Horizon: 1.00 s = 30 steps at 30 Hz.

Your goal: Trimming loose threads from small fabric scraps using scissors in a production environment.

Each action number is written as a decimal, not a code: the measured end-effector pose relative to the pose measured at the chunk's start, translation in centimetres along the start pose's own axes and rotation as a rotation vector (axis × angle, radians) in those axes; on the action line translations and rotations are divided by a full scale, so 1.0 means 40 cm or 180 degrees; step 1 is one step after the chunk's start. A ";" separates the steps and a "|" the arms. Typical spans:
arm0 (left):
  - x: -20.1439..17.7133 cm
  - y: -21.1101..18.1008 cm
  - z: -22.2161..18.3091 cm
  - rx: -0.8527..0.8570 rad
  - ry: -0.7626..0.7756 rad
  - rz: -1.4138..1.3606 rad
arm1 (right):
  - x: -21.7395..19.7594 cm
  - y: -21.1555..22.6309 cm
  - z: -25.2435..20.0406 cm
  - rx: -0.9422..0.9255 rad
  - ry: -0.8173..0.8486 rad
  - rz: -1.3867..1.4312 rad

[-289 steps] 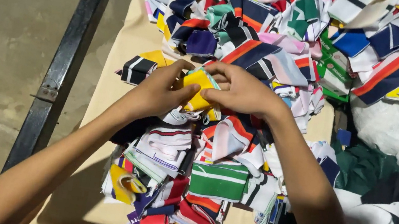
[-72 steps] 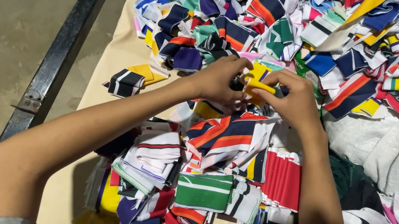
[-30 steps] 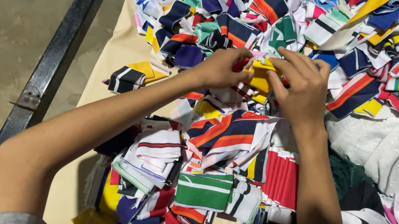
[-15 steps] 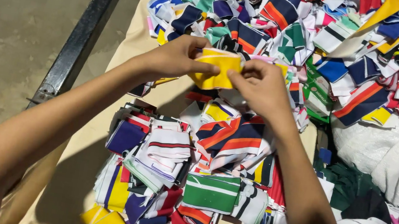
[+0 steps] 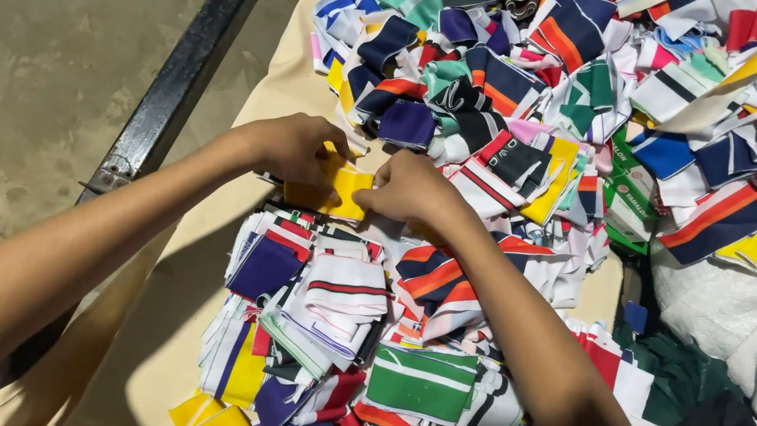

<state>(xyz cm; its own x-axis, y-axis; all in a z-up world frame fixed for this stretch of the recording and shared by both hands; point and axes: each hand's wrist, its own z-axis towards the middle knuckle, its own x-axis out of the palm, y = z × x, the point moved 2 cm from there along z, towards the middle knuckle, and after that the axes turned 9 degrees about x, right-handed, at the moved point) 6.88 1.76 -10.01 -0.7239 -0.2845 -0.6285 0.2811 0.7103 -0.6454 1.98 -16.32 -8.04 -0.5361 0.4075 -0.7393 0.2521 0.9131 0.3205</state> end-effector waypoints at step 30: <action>-0.031 -0.181 -0.074 0.0579 -0.0310 -0.0736 | 0.002 -0.041 -0.009 0.0036 0.0012 -0.0563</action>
<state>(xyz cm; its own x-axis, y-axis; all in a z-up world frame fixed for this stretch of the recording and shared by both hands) 3.89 -1.14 -3.27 -0.7206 -0.4918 -0.4888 0.2303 0.4951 -0.8377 1.22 -17.78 -8.42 -0.5760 0.2405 -0.7813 0.1625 0.9704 0.1789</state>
